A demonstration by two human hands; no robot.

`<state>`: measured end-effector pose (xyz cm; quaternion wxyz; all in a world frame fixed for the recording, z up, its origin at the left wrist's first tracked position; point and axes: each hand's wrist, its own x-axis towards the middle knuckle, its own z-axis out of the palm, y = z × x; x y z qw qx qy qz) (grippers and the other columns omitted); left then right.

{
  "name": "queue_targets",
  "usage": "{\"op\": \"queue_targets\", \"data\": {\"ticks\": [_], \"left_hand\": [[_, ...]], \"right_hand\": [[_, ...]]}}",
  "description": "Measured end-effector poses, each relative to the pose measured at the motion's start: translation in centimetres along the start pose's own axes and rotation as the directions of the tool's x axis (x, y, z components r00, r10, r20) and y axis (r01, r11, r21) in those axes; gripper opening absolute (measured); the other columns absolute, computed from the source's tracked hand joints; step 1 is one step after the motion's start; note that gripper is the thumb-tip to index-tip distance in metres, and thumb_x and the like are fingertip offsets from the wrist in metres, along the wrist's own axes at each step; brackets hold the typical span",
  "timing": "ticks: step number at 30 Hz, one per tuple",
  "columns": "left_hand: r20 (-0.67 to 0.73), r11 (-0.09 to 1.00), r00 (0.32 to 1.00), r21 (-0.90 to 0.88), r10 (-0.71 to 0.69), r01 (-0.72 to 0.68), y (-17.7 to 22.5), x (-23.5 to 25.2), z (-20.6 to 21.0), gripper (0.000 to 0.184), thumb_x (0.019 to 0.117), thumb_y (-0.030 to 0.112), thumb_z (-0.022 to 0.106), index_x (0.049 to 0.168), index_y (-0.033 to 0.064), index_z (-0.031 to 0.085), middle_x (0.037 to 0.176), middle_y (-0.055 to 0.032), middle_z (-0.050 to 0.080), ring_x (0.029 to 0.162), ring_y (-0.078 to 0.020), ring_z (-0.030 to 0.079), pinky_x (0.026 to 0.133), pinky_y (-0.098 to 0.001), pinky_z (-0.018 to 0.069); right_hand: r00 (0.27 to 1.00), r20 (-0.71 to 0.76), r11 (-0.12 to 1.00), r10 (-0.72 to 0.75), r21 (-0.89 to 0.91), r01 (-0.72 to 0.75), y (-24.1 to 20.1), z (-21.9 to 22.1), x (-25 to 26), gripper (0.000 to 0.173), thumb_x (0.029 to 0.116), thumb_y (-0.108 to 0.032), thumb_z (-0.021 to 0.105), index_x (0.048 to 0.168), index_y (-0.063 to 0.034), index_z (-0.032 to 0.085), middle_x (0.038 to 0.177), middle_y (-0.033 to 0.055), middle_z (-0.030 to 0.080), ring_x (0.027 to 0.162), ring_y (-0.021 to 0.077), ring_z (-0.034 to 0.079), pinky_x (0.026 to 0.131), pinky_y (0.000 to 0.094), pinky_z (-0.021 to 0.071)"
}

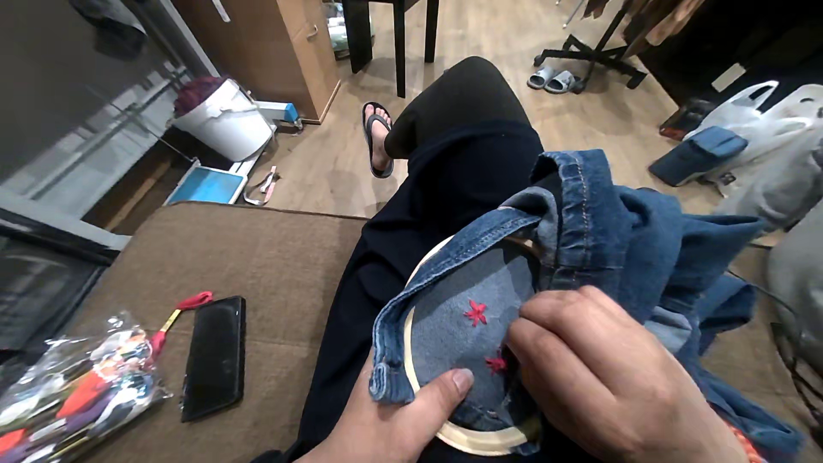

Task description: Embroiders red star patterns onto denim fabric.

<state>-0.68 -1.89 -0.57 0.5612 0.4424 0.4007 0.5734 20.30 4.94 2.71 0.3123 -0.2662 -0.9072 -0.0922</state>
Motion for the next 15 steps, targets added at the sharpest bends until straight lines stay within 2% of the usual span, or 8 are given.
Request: {"op": "queue_targets", "data": {"ticks": [2,5,10,13,15], "left_hand": [[0.025,0.998,0.999,0.052,0.042,-0.044,-0.3,0.1,-0.3,0.048,0.0883,0.0,0.074,0.13,-0.004,0.051,0.117,-0.0018,0.073,0.108,-0.0101,0.071,0.098,-0.0313,0.0591],[0.075,0.987,0.992,0.116,0.103,-0.112,-0.5,0.4,-0.8,0.049,0.0894,0.003,0.074,0.131,-0.0055,0.051,0.118,-0.0027,0.072,0.11,-0.0094,0.07,0.099,-0.0303,0.0582],[0.162,0.988,0.986,0.134,0.05,-0.072,-0.2,0.8,-1.1,0.055,0.0904,0.003,0.073,0.137,-0.0097,0.046,0.124,-0.0062,0.07,0.115,-0.0089,0.067,0.102,-0.0282,0.0561],[0.175,0.999,0.985,0.043,0.012,-0.02,-0.4,0.5,-0.8,0.05,0.0904,0.0,0.072,0.134,-0.0056,0.049,0.121,-0.003,0.071,0.112,-0.0088,0.068,0.101,-0.0299,0.0569],[0.046,0.994,0.996,-0.076,-0.08,0.084,0.0,0.1,-0.1,0.044,0.0865,-0.005,0.073,0.126,-0.0008,0.054,0.112,-0.0014,0.075,0.104,-0.0106,0.072,0.096,-0.0317,0.0602]], "right_hand": [[0.997,-0.058,0.999,-0.042,-0.036,0.039,-0.3,0.4,-0.1,0.01,0.1036,-0.01,0.052,0.101,-0.0057,0.061,0.09,0.0104,0.064,0.08,0.0215,0.062,0.073,0.0302,0.053],[0.989,-0.121,0.993,-0.082,-0.089,0.072,-0.1,1.3,-0.2,0.009,0.1031,-0.009,0.054,0.099,-0.0038,0.06,0.088,0.0115,0.063,0.074,0.0214,0.061,0.069,0.0294,0.054],[0.985,-0.156,0.99,-0.078,-0.133,0.057,0.3,1.8,-0.1,0.008,0.1017,-0.007,0.055,0.099,-0.0018,0.06,0.087,0.0126,0.061,0.073,0.0222,0.059,0.066,0.0294,0.0524],[0.985,-0.165,0.996,0.043,-0.067,-0.055,0.6,0.9,0.3,0.009,0.1023,-0.009,0.057,0.105,-0.0032,0.063,0.095,0.0117,0.064,0.086,0.0195,0.064,0.076,0.0273,0.0549],[0.961,-0.181,0.978,0.208,0.011,-0.21,1.1,-0.8,1.1,0.014,0.1044,-0.016,0.056,0.107,-0.006,0.066,0.1,0.0089,0.066,0.093,0.0135,0.065,0.081,0.0234,0.0541]]}}
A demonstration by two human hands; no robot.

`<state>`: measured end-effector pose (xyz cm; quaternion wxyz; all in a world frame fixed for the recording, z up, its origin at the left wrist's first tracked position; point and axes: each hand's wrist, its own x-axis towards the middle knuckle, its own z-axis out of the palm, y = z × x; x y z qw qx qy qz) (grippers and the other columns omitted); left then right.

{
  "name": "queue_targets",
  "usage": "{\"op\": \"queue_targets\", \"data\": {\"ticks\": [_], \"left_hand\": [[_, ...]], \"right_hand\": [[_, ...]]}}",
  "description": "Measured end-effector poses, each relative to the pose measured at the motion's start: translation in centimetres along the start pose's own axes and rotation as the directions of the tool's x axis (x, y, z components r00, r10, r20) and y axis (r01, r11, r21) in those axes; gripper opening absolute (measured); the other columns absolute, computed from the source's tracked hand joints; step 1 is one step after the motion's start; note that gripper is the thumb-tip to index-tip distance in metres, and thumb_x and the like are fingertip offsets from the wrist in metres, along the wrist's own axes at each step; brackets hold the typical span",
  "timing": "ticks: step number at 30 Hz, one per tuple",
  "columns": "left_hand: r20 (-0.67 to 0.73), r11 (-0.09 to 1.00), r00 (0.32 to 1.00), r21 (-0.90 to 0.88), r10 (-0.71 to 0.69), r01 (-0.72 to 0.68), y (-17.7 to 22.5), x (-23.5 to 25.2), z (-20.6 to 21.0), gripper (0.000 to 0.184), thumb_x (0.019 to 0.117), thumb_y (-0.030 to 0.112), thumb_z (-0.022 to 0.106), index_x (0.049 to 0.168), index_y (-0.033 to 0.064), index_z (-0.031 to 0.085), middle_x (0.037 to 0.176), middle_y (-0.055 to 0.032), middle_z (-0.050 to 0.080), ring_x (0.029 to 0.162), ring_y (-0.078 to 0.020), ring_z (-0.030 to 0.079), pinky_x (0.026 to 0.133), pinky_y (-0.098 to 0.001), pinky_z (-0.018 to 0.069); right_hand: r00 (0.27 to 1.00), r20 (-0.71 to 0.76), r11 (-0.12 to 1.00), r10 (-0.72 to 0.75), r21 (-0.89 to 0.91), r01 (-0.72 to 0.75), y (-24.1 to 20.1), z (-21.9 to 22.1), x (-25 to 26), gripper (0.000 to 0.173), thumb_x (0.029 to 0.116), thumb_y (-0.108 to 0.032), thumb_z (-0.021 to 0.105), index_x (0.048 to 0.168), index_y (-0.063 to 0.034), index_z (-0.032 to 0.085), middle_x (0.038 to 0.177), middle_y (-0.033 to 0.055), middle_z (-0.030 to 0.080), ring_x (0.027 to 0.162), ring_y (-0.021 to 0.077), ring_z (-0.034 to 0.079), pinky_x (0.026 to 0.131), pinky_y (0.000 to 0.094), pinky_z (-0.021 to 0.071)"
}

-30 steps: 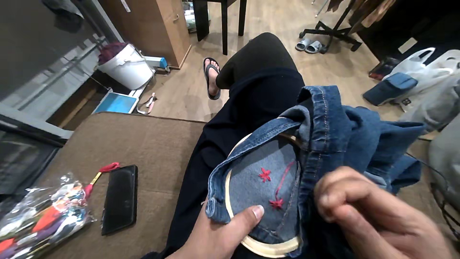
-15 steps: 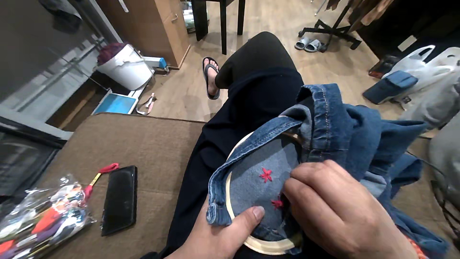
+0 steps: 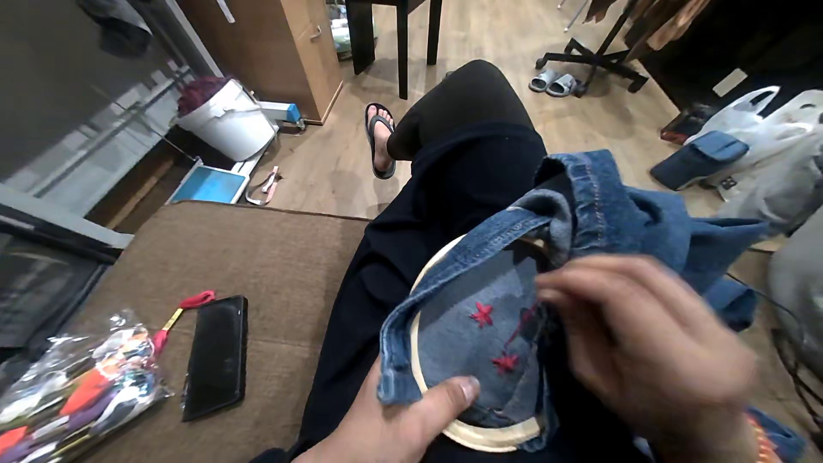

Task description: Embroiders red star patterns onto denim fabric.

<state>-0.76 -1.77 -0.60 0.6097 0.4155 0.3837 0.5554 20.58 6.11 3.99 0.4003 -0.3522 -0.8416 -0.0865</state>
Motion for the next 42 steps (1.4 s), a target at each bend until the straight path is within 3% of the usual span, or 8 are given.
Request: {"op": "queue_targets", "data": {"ticks": [4,10,18,25,28,32,38,42], "left_hand": [[-0.19,0.968,0.966,-0.216,-0.173,0.131,1.0,0.2,0.9,0.042,0.08,-0.013,0.072,0.118,0.0,0.058,0.102,-0.0072,0.076,0.094,-0.0158,0.075,0.087,-0.0344,0.0633],[-0.142,0.969,0.983,-0.232,-0.118,0.083,0.7,0.2,0.9,0.038,0.0809,-0.012,0.071,0.115,0.0022,0.061,0.101,-0.0054,0.077,0.094,-0.0143,0.075,0.088,-0.0343,0.0627],[-0.069,0.992,0.995,0.109,0.07,-0.062,0.3,-0.4,0.6,0.04,0.0883,-0.004,0.07,0.124,-0.002,0.053,0.11,0.0009,0.075,0.102,-0.008,0.072,0.094,-0.0301,0.0606],[0.037,0.947,0.981,0.256,0.191,-0.194,-0.3,-0.3,-0.1,0.054,0.0897,0.0,0.07,0.135,-0.0154,0.045,0.124,-0.0093,0.068,0.115,-0.0077,0.066,0.103,-0.0283,0.0548],[0.044,0.934,0.977,0.288,0.207,-0.211,-0.2,-0.3,0.0,0.052,0.0895,0.002,0.07,0.132,-0.0153,0.047,0.121,-0.0103,0.069,0.112,-0.007,0.067,0.101,-0.027,0.0557],[-0.066,0.962,0.982,0.222,0.178,-0.16,0.0,-0.4,0.4,0.055,0.0883,-0.002,0.071,0.134,-0.0139,0.044,0.122,-0.0071,0.07,0.111,-0.0088,0.068,0.101,-0.0288,0.0572],[-0.121,0.981,0.985,0.164,0.123,-0.102,0.4,-0.7,0.7,0.045,0.0865,-0.005,0.073,0.126,-0.0057,0.051,0.112,0.0001,0.073,0.104,-0.007,0.071,0.095,-0.0279,0.0597],[-0.079,0.979,0.988,0.164,0.135,-0.121,0.3,-0.7,0.5,0.044,0.088,-0.003,0.073,0.127,-0.0038,0.052,0.114,0.001,0.074,0.105,-0.007,0.071,0.096,-0.0286,0.0595]], "right_hand": [[0.977,-0.013,0.968,0.211,0.139,-0.207,0.0,-2.5,0.0,0.023,0.1051,-0.031,0.056,0.116,-0.0143,0.067,0.111,-0.0005,0.064,0.092,0.0032,0.063,0.076,0.0202,0.0551],[0.977,0.184,0.964,0.104,0.222,-0.145,-3.6,-0.4,-2.9,0.016,0.1009,-0.023,0.066,0.107,-0.0091,0.071,0.096,0.0075,0.068,0.094,0.0137,0.065,0.085,0.0206,0.0521],[0.971,0.216,0.992,0.107,0.037,-0.117,-5.0,1.0,-3.0,0.013,0.1034,-0.017,0.057,0.099,-0.0079,0.065,0.088,0.0099,0.067,0.083,0.0222,0.063,0.073,0.0292,0.0512],[0.904,0.377,0.906,0.201,0.279,-0.318,-5.3,-0.3,-3.3,0.026,0.1073,-0.028,0.051,0.094,-0.0086,0.063,0.088,0.0092,0.063,0.087,0.02,0.062,0.078,0.0306,0.0502],[0.891,0.423,0.794,0.163,0.48,-0.373,-4.9,-1.1,-3.5,0.027,0.1068,-0.028,0.055,0.093,-0.0068,0.066,0.089,0.0092,0.065,0.092,0.018,0.063,0.086,0.03,0.0489],[0.892,0.452,0.404,0.03,0.81,-0.424,-4.1,-2.8,-3.5,0.029,0.1046,-0.021,0.06,0.092,0.0038,0.068,0.09,0.0143,0.067,0.093,0.0149,0.065,0.087,0.0263,0.0519],[0.924,0.266,0.787,0.276,0.488,-0.376,-2.4,-3.9,-3.3,0.019,0.1054,-0.025,0.058,0.116,-0.0135,0.07,0.109,-0.001,0.065,0.102,-0.0014,0.062,0.088,0.0134,0.0516],[0.982,0.126,0.985,0.141,0.078,-0.152,-2.0,-1.4,-3.4,0.023,0.1032,-0.03,0.062,0.12,-0.0152,0.07,0.106,0.0045,0.068,0.101,0.0145,0.063,0.088,0.0282,0.0495]]}}
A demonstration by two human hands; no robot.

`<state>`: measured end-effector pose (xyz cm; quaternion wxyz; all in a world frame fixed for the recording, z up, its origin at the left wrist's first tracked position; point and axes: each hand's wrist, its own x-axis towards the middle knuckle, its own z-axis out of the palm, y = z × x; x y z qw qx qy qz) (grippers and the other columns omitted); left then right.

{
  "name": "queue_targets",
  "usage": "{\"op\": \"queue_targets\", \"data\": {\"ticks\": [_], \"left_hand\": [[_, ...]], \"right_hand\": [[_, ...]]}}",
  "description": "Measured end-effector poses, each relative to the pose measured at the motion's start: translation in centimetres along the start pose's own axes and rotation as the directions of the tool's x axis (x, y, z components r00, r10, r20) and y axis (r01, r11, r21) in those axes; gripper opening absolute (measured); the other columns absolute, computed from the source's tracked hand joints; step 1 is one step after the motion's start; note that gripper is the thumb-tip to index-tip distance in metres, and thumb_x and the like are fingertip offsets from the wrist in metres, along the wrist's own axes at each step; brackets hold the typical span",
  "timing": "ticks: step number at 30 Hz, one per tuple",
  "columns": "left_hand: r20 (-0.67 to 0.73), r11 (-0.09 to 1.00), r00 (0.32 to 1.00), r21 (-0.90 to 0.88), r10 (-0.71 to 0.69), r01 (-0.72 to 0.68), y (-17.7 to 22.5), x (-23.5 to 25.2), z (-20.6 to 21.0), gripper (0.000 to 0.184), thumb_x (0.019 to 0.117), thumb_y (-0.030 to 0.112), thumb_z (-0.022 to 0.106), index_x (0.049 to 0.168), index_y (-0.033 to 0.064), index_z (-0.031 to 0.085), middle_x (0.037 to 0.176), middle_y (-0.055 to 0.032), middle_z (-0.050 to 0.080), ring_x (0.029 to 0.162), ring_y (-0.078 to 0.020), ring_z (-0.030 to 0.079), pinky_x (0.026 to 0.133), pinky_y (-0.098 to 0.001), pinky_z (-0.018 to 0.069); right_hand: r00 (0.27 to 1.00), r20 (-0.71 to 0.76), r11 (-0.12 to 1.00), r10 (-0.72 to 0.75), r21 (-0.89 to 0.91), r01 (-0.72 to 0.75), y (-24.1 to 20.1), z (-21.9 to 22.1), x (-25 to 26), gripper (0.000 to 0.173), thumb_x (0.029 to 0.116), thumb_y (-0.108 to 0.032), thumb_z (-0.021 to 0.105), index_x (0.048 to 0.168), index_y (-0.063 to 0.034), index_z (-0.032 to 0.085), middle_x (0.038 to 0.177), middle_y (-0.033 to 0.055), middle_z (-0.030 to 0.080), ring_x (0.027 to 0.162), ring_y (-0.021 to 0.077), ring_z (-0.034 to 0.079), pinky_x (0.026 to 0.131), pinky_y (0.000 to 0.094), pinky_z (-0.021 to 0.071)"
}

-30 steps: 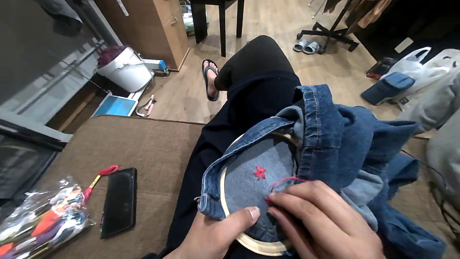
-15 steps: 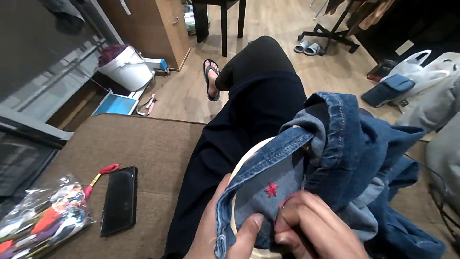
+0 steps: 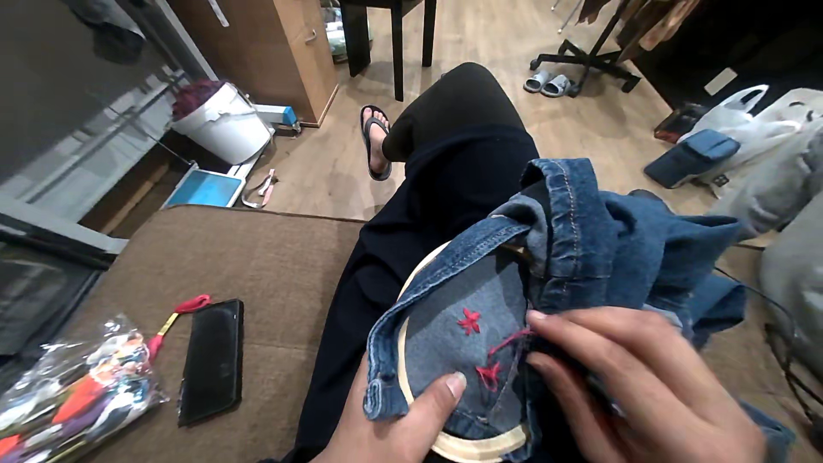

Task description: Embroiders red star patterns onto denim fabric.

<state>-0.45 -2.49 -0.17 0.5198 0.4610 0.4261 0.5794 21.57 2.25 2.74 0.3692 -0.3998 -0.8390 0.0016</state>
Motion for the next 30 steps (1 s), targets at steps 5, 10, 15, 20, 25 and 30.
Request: {"op": "queue_targets", "data": {"ticks": [5,10,15,20,25,30], "left_hand": [[0.024,1.0,1.0,0.01,0.005,-0.005,-0.1,0.0,-0.3,0.046,0.0884,-0.003,0.073,0.129,-0.0038,0.051,0.116,0.0002,0.073,0.107,-0.0078,0.07,0.098,-0.0295,0.0589],[0.107,0.999,0.993,0.028,0.042,-0.045,-0.5,0.2,-0.7,0.049,0.0901,0.0,0.073,0.133,-0.0066,0.049,0.121,-0.003,0.072,0.111,-0.0094,0.069,0.1,-0.0306,0.0578],[0.188,0.995,0.979,0.055,0.074,-0.086,-1.0,0.9,-1.2,0.058,0.0914,0.004,0.072,0.139,-0.0109,0.044,0.127,-0.0072,0.068,0.117,-0.0101,0.066,0.104,-0.0301,0.0552],[0.213,0.997,0.976,0.06,0.043,-0.057,-1.3,1.3,-1.5,0.063,0.0928,0.008,0.072,0.143,-0.0115,0.04,0.131,-0.0093,0.066,0.12,-0.0116,0.065,0.105,-0.0304,0.0549],[0.03,0.967,0.984,-0.181,-0.175,0.178,-0.3,0.6,-0.3,0.044,0.0844,-0.008,0.074,0.124,-0.0016,0.055,0.109,-0.003,0.076,0.101,-0.0122,0.073,0.094,-0.0327,0.0612],[-0.033,0.832,0.928,-0.455,-0.371,0.316,0.3,1.2,-0.2,0.039,0.0807,-0.011,0.072,0.116,-0.0004,0.06,0.102,-0.0108,0.076,0.093,-0.0192,0.076,0.086,-0.0374,0.0634]], "right_hand": [[0.983,0.041,0.966,-0.176,-0.185,0.181,0.2,1.6,0.7,0.014,0.1037,-0.023,0.057,0.103,-0.0143,0.067,0.092,0.0035,0.069,0.091,0.0202,0.063,0.078,0.0346,0.0447],[0.964,-0.053,0.949,-0.259,-0.198,0.244,0.0,2.2,0.8,0.009,0.1017,-0.014,0.054,0.1,-0.0093,0.062,0.089,0.007,0.062,0.083,0.0214,0.059,0.074,0.0308,0.0466],[0.95,-0.142,0.946,-0.278,-0.21,0.245,-0.1,3.2,1.1,0.007,0.1005,-0.012,0.056,0.099,-0.007,0.061,0.088,0.0081,0.061,0.08,0.0201,0.059,0.077,0.0265,0.0519],[0.951,-0.174,0.952,-0.254,-0.221,0.214,0.4,3.9,1.2,0.009,0.1001,-0.012,0.056,0.097,-0.0058,0.062,0.086,0.0089,0.062,0.079,0.0195,0.061,0.078,0.0265,0.054],[0.958,-0.28,0.967,-0.057,-0.253,-0.016,1.4,1.1,2.4,0.016,0.1025,-0.015,0.057,0.104,-0.0037,0.067,0.094,0.0126,0.065,0.084,0.0192,0.063,0.075,0.0293,0.0516],[0.92,-0.351,0.983,0.176,0.118,-0.143,4.3,-2.9,1.7,0.021,0.1031,-0.023,0.058,0.116,-0.011,0.07,0.108,-0.0018,0.064,0.089,0.0037,0.062,0.075,0.0208,0.054]]}}
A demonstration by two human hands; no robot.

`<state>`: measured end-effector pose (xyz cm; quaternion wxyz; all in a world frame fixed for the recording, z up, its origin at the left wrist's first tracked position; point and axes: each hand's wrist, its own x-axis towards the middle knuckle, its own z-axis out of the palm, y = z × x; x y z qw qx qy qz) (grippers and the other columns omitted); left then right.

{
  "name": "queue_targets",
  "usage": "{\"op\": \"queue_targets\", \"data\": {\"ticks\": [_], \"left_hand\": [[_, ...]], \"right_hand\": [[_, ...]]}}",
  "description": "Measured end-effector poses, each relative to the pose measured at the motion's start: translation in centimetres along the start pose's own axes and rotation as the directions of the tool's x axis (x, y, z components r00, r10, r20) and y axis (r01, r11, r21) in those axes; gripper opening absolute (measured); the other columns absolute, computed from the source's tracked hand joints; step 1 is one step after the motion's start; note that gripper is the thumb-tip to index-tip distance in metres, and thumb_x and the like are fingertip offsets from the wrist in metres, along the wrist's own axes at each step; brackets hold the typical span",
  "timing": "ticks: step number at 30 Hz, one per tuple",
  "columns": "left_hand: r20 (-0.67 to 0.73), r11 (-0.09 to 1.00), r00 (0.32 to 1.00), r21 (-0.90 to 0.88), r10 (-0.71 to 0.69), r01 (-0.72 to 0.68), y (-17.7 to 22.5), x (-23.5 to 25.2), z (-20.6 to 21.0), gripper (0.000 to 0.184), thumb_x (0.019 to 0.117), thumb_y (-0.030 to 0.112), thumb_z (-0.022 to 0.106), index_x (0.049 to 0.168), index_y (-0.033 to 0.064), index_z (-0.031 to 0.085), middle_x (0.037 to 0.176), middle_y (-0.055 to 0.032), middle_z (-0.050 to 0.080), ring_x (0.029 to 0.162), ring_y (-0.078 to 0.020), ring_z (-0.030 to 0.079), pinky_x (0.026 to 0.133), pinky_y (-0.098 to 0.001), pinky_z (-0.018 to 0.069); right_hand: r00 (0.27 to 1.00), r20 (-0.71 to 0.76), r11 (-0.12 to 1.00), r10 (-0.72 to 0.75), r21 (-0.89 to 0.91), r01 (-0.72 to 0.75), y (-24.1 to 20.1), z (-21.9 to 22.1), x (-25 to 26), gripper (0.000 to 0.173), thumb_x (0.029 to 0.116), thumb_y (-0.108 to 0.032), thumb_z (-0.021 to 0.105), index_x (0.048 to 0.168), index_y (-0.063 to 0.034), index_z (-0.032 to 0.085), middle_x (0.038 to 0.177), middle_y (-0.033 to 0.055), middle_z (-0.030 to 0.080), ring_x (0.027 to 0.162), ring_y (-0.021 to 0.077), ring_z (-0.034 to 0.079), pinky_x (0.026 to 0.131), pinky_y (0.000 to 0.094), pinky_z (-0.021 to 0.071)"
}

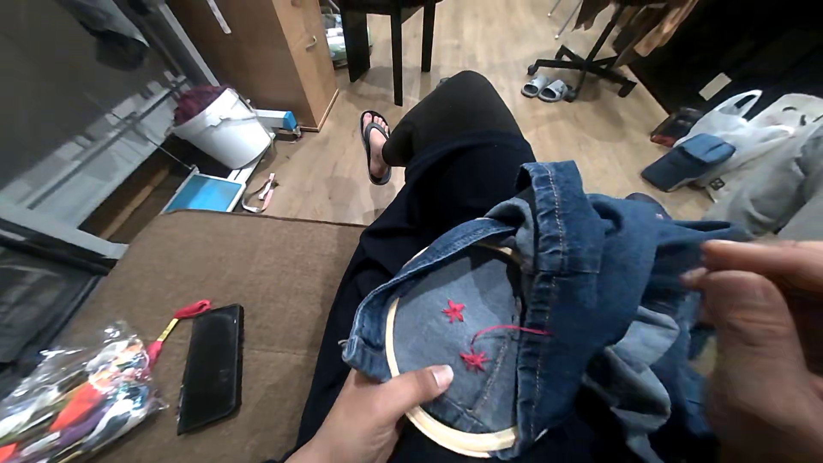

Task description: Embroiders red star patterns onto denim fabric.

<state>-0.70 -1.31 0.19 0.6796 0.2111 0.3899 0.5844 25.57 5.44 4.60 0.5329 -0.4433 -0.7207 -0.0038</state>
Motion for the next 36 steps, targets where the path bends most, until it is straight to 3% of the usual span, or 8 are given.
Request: {"op": "queue_targets", "data": {"ticks": [9,14,19,26,29,32,35,36], "left_hand": [[0.008,0.999,0.999,-0.034,-0.031,0.032,0.0,0.2,0.0,0.032,0.0812,-0.006,0.074,0.111,-0.0003,0.063,0.099,-0.0127,0.076,0.09,-0.0205,0.076,0.084,-0.0388,0.0635],[-0.071,0.992,0.997,0.123,0.019,-0.01,-0.4,1.1,0.4,0.05,0.0737,-0.005,0.084,0.117,-0.0051,0.06,0.101,-0.0137,0.075,0.094,-0.0207,0.075,0.088,-0.037,0.0631],[-0.098,0.996,0.995,0.086,0.035,-0.027,-0.4,0.8,0.5,0.043,0.0784,-0.006,0.078,0.116,-0.0045,0.059,0.099,-0.0133,0.076,0.091,-0.0203,0.076,0.086,-0.0369,0.0635],[0.225,0.947,0.94,0.135,0.258,-0.292,-0.1,-0.4,-0.3,0.043,0.0878,-0.004,0.068,0.126,0.0104,0.056,0.112,0.0053,0.075,0.103,-0.0074,0.072,0.093,-0.0306,0.0602],[0.453,0.734,0.804,0.379,0.384,-0.564,0.3,-0.5,-0.3,0.047,0.0933,0.01,0.071,0.138,0.0153,0.056,0.129,0.0132,0.067,0.117,0.003,0.062,0.102,-0.0219,0.0537],[0.591,0.408,0.66,0.519,0.464,-0.751,0.4,-0.7,0.9,0.044,0.0939,0.016,0.073,0.13,-0.004,0.058,0.132,-0.0125,0.062,0.125,-0.0047,0.055,0.108,-0.019,0.0438],[0.72,0.095,0.531,0.552,0.448,-0.828,0.1,-0.6,2.6,0.037,0.0993,0.022,0.062,0.132,0.0066,0.062,0.111,-0.01,0.058,0.107,-0.0161,0.052,0.099,-0.0196,0.0376],[0.763,0.022,0.482,0.524,0.43,-0.851,0.0,-0.6,3.0,0.036,0.0998,0.018,0.06,0.133,0.0072,0.064,0.102,-0.0097,0.059,0.097,-0.0196,0.054,0.092,-0.0228,0.0413]], "right_hand": [[0.945,0.275,0.889,0.178,0.366,-0.274,-2.1,-0.9,-1.7,0.024,0.1038,-0.021,0.06,0.125,-0.0257,0.071,0.108,-0.0118,0.068,0.083,0.0,0.068,0.068,0.0153,0.0595],[0.911,0.359,0.782,0.202,0.501,-0.371,-3.9,0.4,-2.5,0.046,0.1022,-0.013,0.063,0.141,-0.0341,0.052,0.11,-0.0119,0.074,0.085,0.0048,0.073,0.07,0.0189,0.0623],[0.892,0.452,0.892,0.026,0.392,-0.225,-4.3,2.0,-3.3,0.015,0.1045,-0.009,0.056,0.105,-0.0103,0.07,0.103,0.0044,0.068,0.088,0.003,0.068,0.075,0.0163,0.0595],[0.874,0.483,0.962,0.048,0.213,-0.171,-5.1,3.8,-4.2,0.027,0.1002,-0.022,0.067,0.112,0.0007,0.074,0.099,0.0134,0.069,0.092,0.0088,0.065,0.082,0.0163,0.0531],[0.885,0.458,0.903,0.078,0.343,-0.258,-4.3,4.6,-4.7,0.033,0.0968,-0.025,0.072,0.117,0.0015,0.072,0.106,0.0113,0.07,0.095,0.0052,0.067,0.082,0.0172,0.0572],[0.86,0.482,0.693,0.169,0.562,-0.452,-4.1,4.7,-4.5,0.023,0.0988,-0.017,0.067,0.12,-0.0107,0.072,0.116,-0.0063,0.07,0.104,-0.0027,0.066,0.091,0.0177,0.0578],[0.859,0.39,0.519,0.332,0.685,-0.511,-2.1,5.1,-8.3,0.024,0.0908,-0.008,0.073,0.114,-0.0156,0.071,0.109,-0.0094,0.075,0.1,-0.0003,0.07,0.09,0.0234,0.059],[0.887,0.358,0.571,0.293,0.678,-0.463,0.0,4.9,-11.1,0.041,0.0921,-0.014,0.075,0.129,-0.0127,0.057,0.121,-0.0062,0.07,0.113,0.0018,0.066,0.102,0.0265,0.0544]]}}
